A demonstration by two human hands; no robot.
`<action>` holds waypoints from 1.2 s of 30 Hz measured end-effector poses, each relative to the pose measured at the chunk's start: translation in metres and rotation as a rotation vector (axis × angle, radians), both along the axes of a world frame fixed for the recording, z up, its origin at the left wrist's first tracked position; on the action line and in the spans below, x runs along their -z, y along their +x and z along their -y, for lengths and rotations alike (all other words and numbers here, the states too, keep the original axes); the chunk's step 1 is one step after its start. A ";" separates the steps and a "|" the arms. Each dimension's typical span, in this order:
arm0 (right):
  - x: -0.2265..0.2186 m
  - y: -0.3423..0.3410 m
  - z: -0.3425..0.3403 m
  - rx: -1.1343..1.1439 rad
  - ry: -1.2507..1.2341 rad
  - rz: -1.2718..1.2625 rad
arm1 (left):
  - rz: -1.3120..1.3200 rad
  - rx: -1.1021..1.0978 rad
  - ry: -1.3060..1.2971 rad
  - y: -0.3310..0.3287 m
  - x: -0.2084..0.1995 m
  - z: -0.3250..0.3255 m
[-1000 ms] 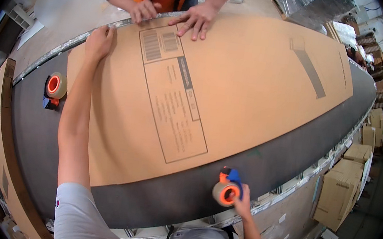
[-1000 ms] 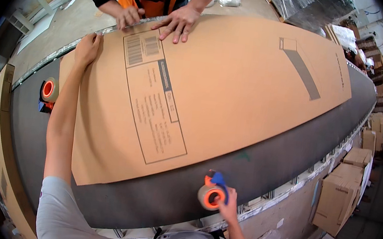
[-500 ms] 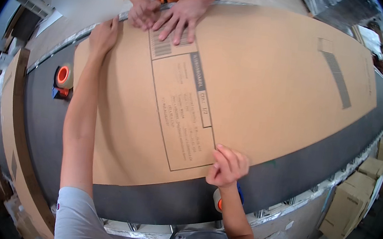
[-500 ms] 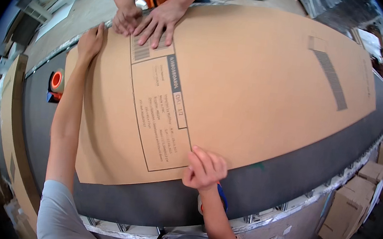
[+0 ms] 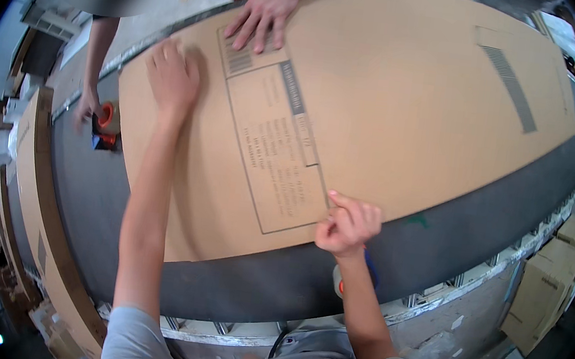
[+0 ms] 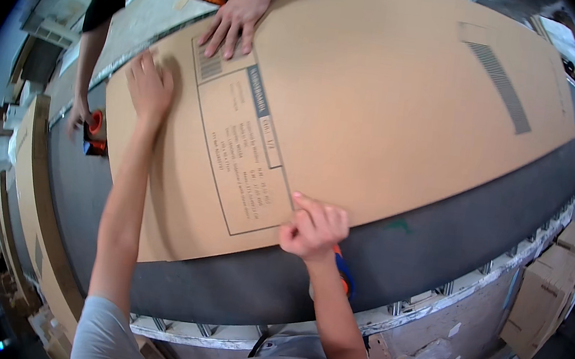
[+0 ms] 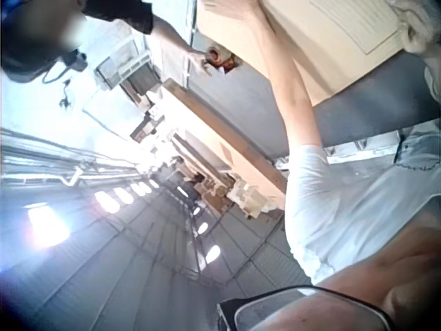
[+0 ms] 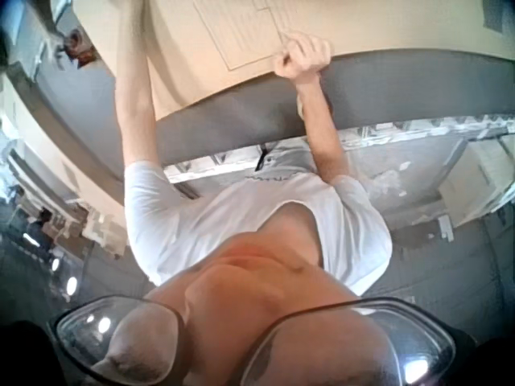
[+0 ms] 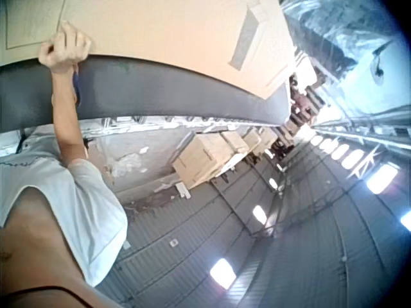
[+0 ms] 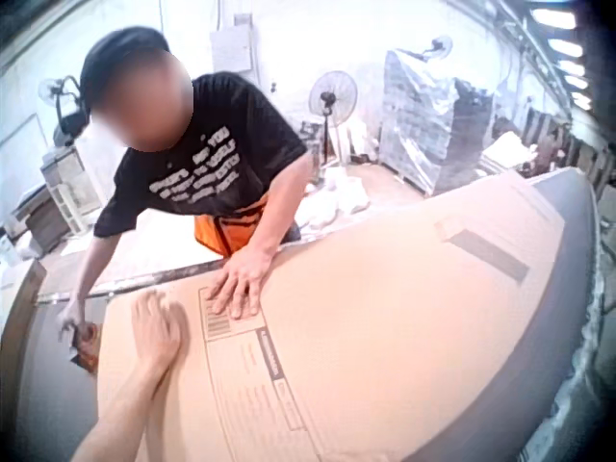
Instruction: The person tapes several cardboard boxes closed on a conveyor belt by hand using a tape dispenser.
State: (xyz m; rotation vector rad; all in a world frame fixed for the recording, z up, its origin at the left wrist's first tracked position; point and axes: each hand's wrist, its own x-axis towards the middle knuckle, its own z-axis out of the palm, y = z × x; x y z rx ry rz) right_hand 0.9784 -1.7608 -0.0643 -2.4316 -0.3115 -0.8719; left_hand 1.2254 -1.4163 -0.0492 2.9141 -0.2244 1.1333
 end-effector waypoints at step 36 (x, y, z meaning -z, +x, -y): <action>-0.059 0.363 0.711 -0.236 -0.064 -0.215 | -0.549 -0.066 -0.237 -0.091 -0.025 0.750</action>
